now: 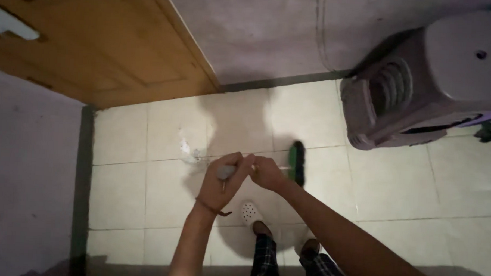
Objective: Attempting to fix or reassemble a broom by inserting the handle into the brush head.
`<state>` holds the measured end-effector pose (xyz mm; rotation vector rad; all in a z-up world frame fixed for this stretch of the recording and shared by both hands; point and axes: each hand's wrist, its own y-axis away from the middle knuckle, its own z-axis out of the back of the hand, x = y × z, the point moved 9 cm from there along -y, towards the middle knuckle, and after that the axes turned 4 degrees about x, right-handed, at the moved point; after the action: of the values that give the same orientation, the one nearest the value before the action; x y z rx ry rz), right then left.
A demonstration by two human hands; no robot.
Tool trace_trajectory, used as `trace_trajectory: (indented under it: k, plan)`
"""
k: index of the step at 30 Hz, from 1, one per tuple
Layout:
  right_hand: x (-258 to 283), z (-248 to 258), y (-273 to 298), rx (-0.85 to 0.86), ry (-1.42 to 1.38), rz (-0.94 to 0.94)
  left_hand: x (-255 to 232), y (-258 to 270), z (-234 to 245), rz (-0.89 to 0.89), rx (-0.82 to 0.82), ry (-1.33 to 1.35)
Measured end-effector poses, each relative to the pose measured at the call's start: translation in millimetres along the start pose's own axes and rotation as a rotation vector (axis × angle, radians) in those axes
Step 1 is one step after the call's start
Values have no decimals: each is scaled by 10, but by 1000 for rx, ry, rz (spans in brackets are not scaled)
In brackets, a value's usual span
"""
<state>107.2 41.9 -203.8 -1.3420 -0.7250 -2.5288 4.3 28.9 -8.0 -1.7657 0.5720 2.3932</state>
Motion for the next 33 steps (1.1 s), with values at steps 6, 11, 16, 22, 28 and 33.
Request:
trace_trajectory:
  k: [6,11,16,22,28,33]
  plan:
    - [750,219,93,-48,-171,103,-596,100,338,-116,94,36]
    - [519,350,352,98,-132,-324,-5,-44,22,-71,137,107]
    - [-547,153,163,1,-135,141,645,-59,-366,-155,166,302]
    - [134,-360,-469,137,50,-4,984,53,349,82,-4,325]
    - [1236,-512,-894,17,-97,223,280,135,1399,-52,-49,134]
    - [1510,-314,-878,10,-60,264,45,76,1603,-60,26,72]
